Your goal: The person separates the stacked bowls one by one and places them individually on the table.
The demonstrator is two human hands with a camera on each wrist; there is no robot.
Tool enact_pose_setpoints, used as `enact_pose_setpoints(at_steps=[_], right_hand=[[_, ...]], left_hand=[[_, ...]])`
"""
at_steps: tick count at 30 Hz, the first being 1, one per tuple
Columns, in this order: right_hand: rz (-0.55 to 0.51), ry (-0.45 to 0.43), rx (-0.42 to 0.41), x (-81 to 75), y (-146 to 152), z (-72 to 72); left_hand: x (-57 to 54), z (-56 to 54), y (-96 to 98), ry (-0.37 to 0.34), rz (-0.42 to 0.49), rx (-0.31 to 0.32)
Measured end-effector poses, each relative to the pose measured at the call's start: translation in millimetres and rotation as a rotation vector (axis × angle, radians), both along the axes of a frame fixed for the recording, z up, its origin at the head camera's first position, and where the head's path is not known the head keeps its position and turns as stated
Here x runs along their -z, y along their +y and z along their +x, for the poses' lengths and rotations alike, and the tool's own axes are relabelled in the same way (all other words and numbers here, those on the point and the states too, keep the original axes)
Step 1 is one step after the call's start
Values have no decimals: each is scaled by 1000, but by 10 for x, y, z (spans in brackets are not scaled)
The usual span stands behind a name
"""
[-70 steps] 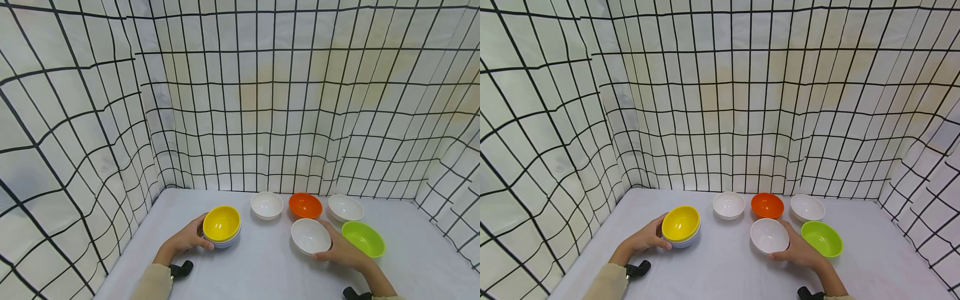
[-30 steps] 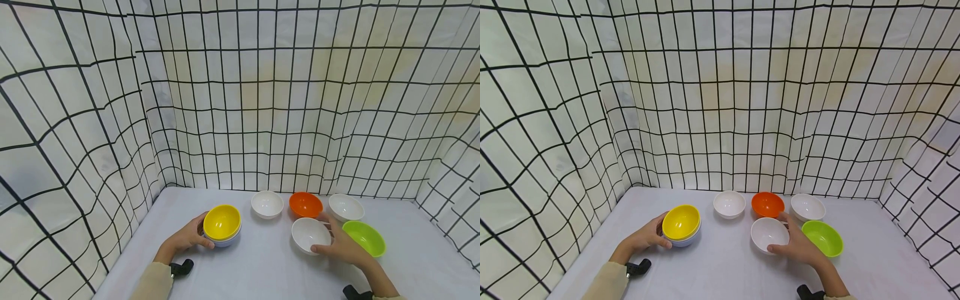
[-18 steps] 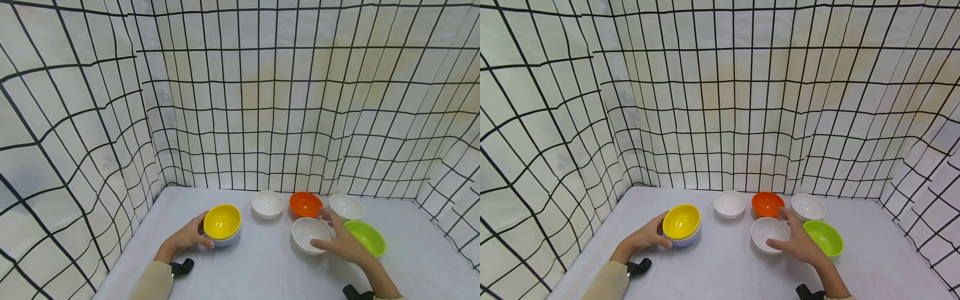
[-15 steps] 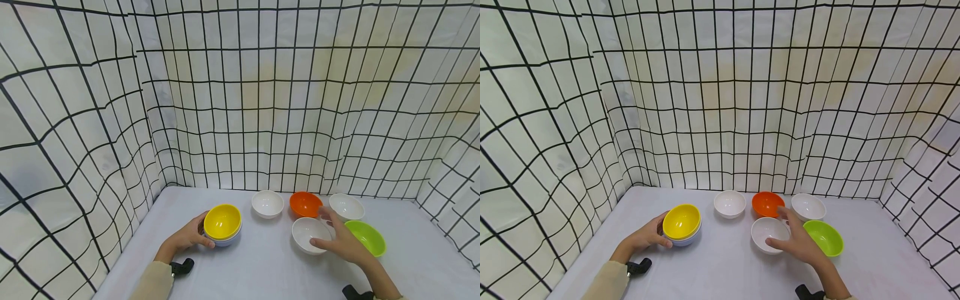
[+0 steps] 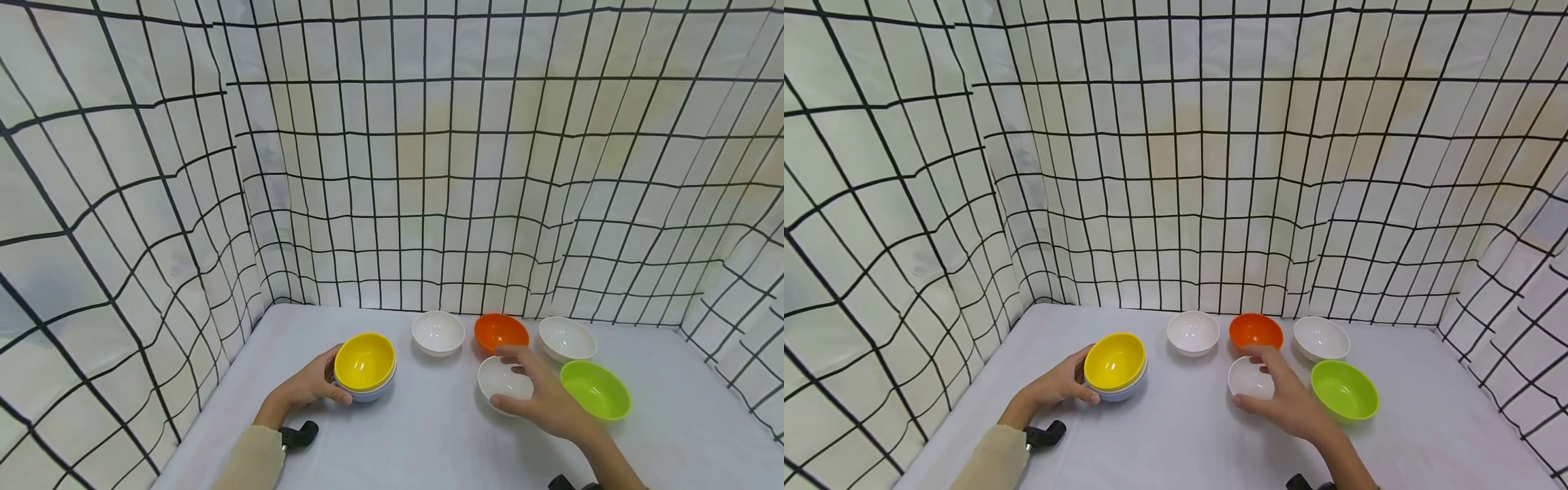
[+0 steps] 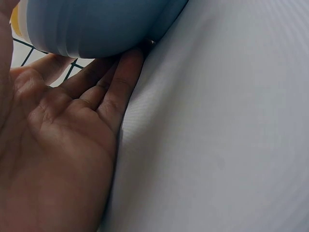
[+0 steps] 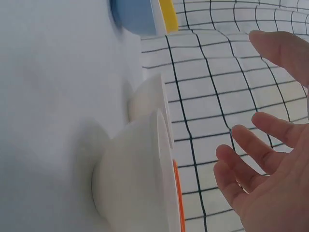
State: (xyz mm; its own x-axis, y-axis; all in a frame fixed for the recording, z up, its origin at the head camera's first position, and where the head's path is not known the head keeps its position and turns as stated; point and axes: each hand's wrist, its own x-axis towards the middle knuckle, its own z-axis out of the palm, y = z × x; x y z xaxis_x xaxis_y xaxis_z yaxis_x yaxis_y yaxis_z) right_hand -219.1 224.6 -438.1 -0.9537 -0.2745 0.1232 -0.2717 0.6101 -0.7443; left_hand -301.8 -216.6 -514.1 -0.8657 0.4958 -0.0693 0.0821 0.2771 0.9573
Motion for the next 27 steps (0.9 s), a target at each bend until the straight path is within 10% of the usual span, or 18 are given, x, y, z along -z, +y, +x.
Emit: enact_pose_setpoints(at_steps=[13, 27], right_hand=[[-83, 109, -162, -33, -502, -21], [-242, -12, -155, -10, -1227, -286]], left_hand=[[17, -18, -16, 3, -1, 17], [38, -17, -21, 35, 1, 30]])
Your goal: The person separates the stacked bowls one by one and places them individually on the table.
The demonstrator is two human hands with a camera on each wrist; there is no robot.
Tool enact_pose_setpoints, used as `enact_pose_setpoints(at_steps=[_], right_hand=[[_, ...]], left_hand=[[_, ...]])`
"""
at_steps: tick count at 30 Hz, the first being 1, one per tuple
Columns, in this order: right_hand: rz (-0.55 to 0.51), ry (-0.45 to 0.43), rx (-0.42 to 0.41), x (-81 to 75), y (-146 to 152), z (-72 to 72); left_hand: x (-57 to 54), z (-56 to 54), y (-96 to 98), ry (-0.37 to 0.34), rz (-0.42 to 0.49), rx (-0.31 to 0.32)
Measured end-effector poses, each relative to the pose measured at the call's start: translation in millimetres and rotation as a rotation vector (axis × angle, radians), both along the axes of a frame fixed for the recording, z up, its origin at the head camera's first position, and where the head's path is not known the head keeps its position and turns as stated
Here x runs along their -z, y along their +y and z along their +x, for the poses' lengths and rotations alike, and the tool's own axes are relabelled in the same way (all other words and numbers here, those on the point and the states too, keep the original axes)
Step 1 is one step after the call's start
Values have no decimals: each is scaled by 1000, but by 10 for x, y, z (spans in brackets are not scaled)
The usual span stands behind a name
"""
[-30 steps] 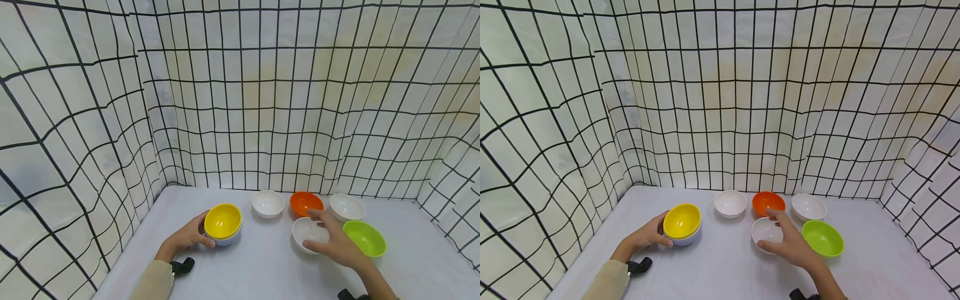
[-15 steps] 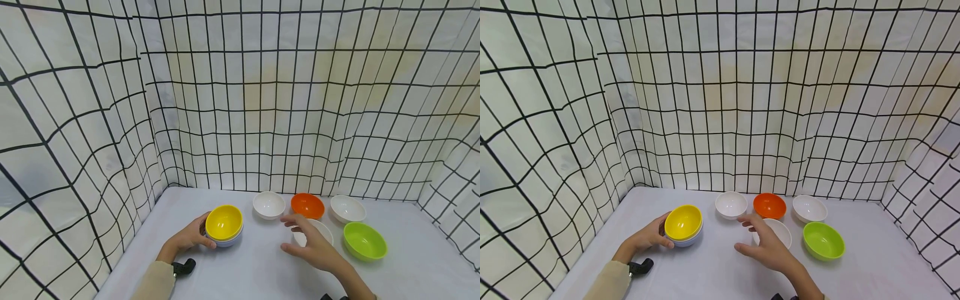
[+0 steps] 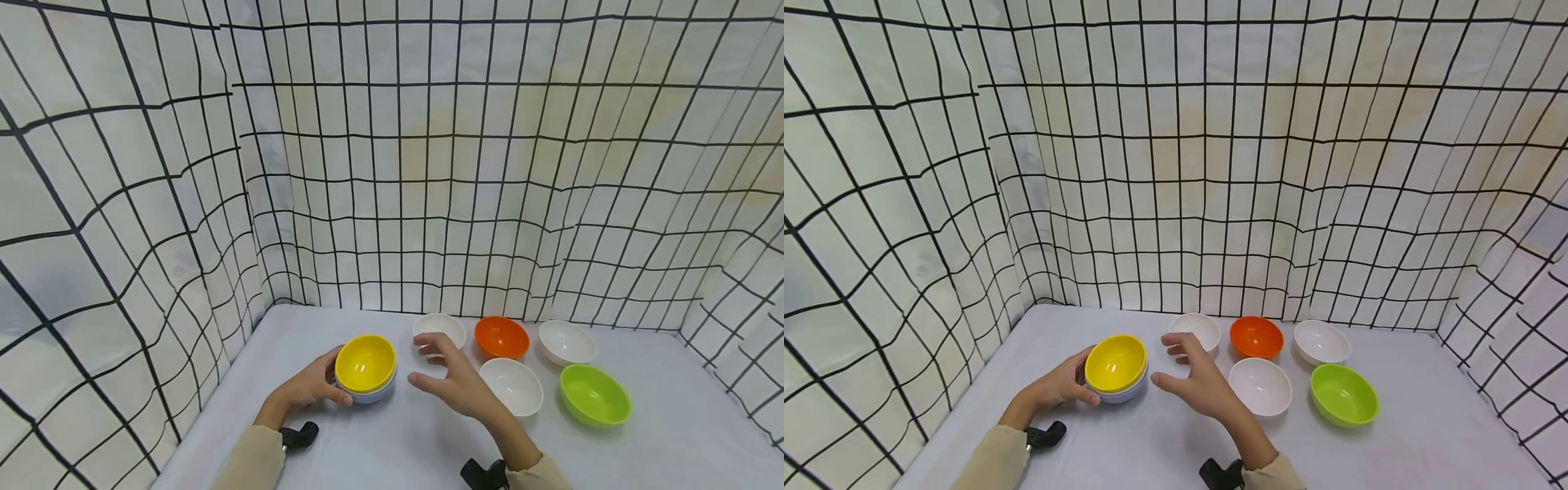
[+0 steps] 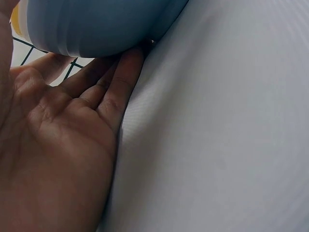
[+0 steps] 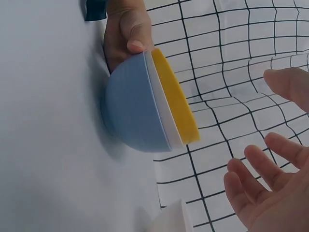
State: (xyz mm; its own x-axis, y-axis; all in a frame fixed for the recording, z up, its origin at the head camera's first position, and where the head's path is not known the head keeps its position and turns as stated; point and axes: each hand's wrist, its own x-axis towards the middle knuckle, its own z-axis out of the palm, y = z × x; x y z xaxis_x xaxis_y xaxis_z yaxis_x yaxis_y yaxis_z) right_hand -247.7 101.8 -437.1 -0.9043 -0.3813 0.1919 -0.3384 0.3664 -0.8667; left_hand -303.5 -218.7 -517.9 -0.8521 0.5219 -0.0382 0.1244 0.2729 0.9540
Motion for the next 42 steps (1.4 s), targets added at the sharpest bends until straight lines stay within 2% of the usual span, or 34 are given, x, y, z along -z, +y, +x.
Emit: enact_pose_setpoints(at_steps=[9, 17, 27, 35, 42], right_hand=[[-16, -89, -32, 40, -353, -123], [7, -94, -36, 243, -597, -203], [-11, -106, -11, 384, -718, -272], [12, -91, 19, 478, -795, -307], [-2, -87, 2, 511, -794, -297]], left_hand=[[-19, 1, 14, -5, 3, 0], [-16, 9, 15, 18, -11, 7], [-20, 5, 2, 14, -16, 10], [-18, -4, -20, 10, 30, 56], [-39, 2, -18, 9, 39, 58]])
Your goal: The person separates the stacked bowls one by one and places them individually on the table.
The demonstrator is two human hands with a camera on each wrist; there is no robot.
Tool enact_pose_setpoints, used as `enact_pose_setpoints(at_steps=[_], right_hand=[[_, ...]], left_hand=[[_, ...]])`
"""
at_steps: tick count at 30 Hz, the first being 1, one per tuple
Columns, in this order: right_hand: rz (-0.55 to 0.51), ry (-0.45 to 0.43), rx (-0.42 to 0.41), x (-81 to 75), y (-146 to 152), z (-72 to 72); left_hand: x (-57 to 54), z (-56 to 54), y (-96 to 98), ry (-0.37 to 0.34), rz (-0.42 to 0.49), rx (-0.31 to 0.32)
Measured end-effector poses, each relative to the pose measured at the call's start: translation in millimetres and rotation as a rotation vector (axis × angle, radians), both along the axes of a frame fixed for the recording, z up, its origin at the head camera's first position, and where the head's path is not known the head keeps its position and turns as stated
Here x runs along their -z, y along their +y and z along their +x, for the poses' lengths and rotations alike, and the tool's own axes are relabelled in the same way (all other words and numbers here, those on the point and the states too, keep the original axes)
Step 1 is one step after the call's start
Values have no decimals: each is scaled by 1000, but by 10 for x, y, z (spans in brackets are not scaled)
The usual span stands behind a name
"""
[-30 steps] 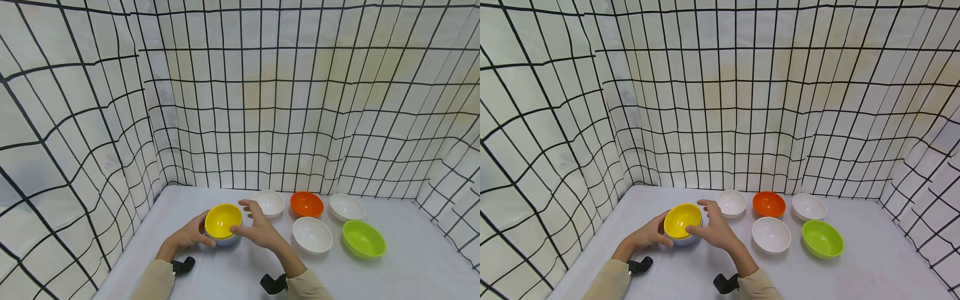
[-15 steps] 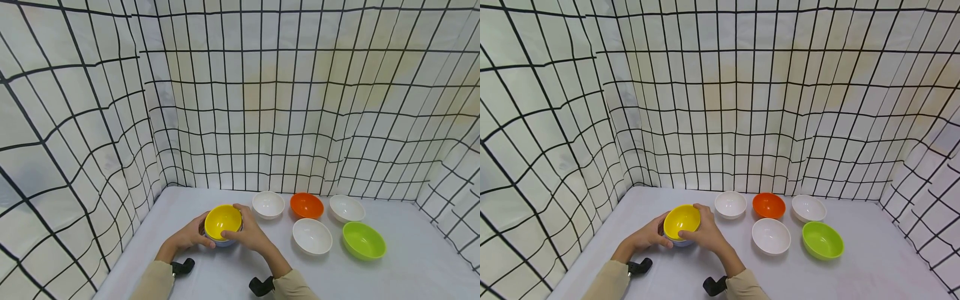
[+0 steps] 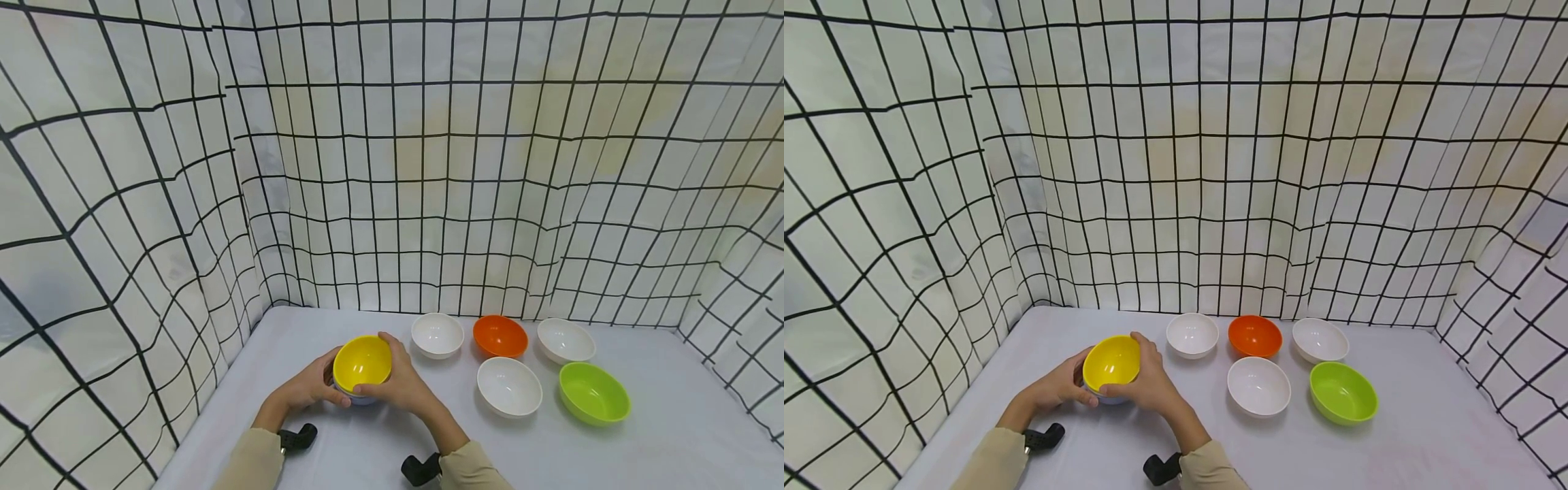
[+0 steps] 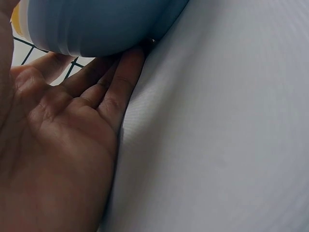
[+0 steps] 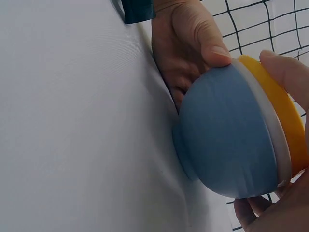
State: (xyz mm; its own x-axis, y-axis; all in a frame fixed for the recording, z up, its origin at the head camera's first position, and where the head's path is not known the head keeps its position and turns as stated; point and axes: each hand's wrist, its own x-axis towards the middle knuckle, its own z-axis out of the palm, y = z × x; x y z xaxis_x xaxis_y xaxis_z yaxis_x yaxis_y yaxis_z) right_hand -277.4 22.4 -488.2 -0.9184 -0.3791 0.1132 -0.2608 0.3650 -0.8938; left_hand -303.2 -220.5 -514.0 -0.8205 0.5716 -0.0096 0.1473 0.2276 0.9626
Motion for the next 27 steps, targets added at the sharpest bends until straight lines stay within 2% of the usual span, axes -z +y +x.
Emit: enact_pose_setpoints(at_steps=[17, 27], right_hand=[[-42, -2, -46, 53, 16, -44], [-63, 2, -44, 80, 18, -37]], left_hand=[[17, -34, -19, 7, 4, -4], [39, -33, -11, 7, -16, -11]])
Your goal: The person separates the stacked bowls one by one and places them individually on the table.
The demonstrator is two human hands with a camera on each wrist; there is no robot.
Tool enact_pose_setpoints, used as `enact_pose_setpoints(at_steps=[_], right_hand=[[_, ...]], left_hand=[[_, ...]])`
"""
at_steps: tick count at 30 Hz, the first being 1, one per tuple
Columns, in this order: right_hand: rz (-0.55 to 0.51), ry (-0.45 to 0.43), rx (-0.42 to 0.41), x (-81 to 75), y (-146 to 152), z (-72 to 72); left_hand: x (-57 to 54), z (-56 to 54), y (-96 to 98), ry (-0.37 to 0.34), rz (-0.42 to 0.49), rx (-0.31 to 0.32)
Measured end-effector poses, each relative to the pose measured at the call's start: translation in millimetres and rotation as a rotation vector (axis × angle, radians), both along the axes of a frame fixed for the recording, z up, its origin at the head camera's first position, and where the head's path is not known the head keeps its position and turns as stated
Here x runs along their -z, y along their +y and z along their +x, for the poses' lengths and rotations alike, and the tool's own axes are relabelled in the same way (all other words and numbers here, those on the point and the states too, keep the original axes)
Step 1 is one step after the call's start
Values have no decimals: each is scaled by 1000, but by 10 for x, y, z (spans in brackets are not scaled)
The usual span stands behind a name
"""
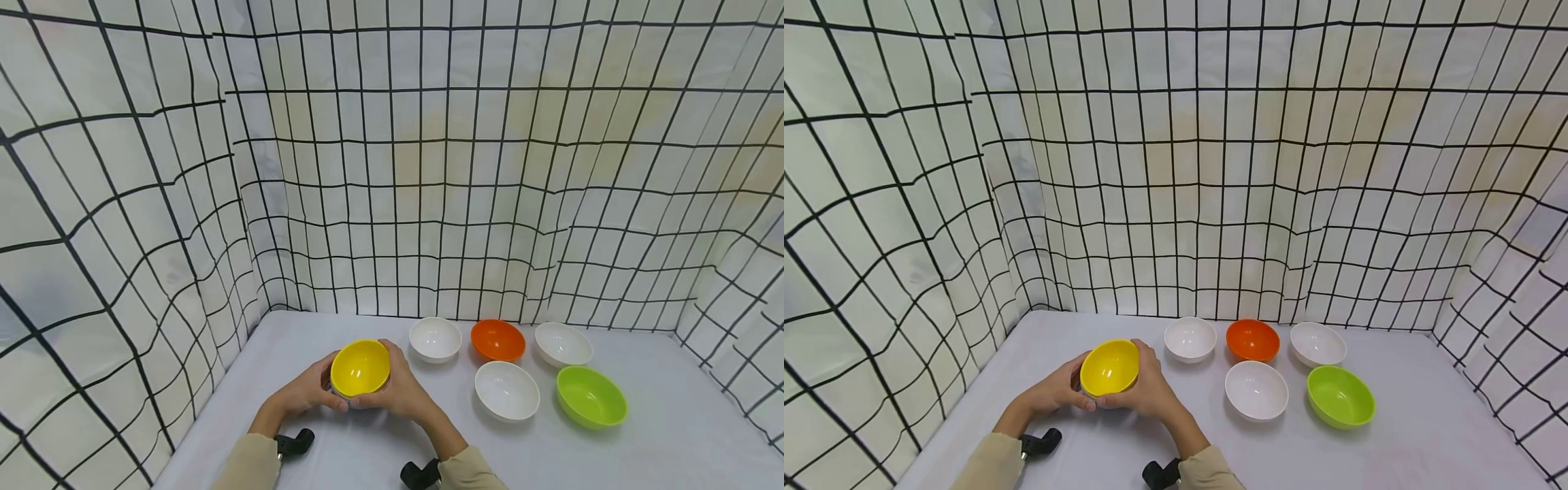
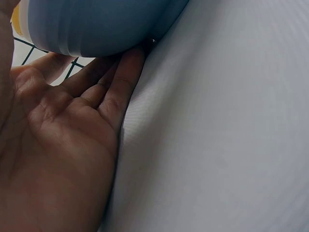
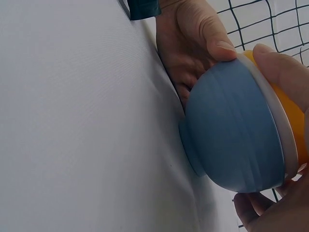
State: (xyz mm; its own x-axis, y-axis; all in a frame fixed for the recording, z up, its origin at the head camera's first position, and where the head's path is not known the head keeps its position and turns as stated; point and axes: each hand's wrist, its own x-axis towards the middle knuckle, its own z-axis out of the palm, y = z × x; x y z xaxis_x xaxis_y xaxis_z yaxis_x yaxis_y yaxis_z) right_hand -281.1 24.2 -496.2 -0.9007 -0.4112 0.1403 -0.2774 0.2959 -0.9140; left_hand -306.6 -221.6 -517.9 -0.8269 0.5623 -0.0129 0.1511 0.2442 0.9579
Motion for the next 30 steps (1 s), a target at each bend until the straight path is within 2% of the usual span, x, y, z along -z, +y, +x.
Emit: enact_pose_setpoints(at_steps=[23, 30], right_hand=[[-20, 40, 36, 16, -5, 8], [0, 80, 54, 18, -4, 1]], left_hand=[[4, 17, 5, 0, 12, 2], [-2, 25, 6, 0, 6, -7]])
